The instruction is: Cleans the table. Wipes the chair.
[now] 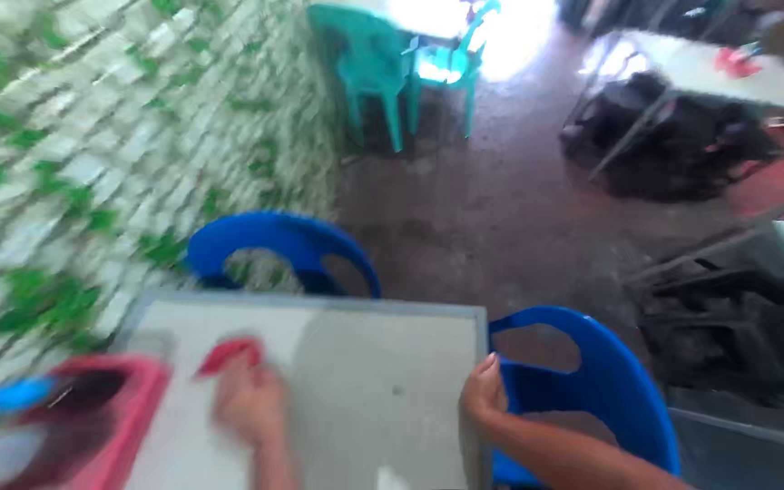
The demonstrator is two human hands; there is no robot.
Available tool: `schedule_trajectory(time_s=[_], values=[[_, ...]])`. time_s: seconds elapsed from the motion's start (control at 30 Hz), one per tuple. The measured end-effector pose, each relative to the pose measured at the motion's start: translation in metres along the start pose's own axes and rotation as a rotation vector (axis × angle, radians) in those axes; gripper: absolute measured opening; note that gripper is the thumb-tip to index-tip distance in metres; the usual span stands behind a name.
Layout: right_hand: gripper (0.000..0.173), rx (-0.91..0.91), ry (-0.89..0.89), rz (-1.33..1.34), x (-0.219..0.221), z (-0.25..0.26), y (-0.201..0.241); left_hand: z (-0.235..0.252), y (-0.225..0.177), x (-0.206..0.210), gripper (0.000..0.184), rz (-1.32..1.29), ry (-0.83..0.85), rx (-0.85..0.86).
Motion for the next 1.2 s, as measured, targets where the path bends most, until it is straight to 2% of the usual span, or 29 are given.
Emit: schedule_trajectory(time_s=[0.1,0.2,0.27,0.37,0.43,0.47,0.53,0.6,0.67,0.73,0.8,0.87,1.03,1.13,1.2], values=[[0.057,-0.035,-0.055,0.013,0.011,0.006,-0.004,-0.054,-0.019,0.011,0.036,0.042,0.025,0.122],[0.052,-0.040,0.016,-0.051,-0.001,-0.018,0.010,-0.108,-0.047,0.026,0.034,0.034,0.123,0.174],[0.049,-0.019,0.026,-0.139,-0.005,-0.027,0.016,-0.137,-0.064,0.025,0.032,-0.165,0.168,0.200],[0.043,0.027,-0.068,-0.149,0.000,-0.026,0.016,-0.155,-0.077,0.012,0.030,-0.689,0.184,0.117],[0.042,0.030,-0.120,-0.163,0.008,-0.018,0.013,-0.137,-0.073,-0.011,0.029,-0.824,0.109,0.025],[0.040,0.029,-0.134,-0.170,0.010,-0.014,0.011,-0.120,-0.067,-0.026,0.029,-0.787,0.061,-0.024],[0.042,0.024,-0.089,-0.182,0.009,-0.015,0.011,-0.076,-0.047,-0.052,0.032,-0.607,-0.007,-0.113],[0.043,0.005,-0.144,-0.175,0.016,-0.004,0.004,-0.024,-0.025,-0.061,0.035,-0.392,-0.071,-0.142],[0.046,0.020,-0.139,-0.105,0.020,0.001,0.001,0.025,-0.004,-0.052,0.041,-0.202,0.001,-0.240],[0.047,0.046,-0.108,-0.138,0.023,0.004,-0.004,0.056,0.014,-0.023,0.049,-0.034,0.092,-0.339],[0.047,0.058,-0.119,-0.175,0.021,0.001,0.002,0.078,0.024,0.007,0.056,0.099,0.085,-0.350],[0.046,0.068,-0.178,-0.147,0.027,0.006,-0.002,0.101,0.026,0.018,0.060,0.147,0.058,-0.355],[0.049,0.043,-0.181,-0.149,0.023,0.006,-0.003,0.132,0.025,0.020,0.056,0.152,0.144,-0.228],[0.050,0.044,-0.172,-0.166,0.024,0.009,-0.005,0.101,-0.002,0.028,0.056,0.141,0.245,-0.034],[0.050,0.059,-0.179,-0.115,0.027,0.012,-0.009,0.062,-0.024,0.042,0.055,0.135,0.292,0.135]])
Point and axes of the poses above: each hand's wrist, its own z-axis towards the middle knuckle, its own x-axis out of the palm, y = z × x, the point moved 3 cm from there along z, towards the middle knuckle, and after that the axes turned 2 degrees about y, right-handed, at the moved point
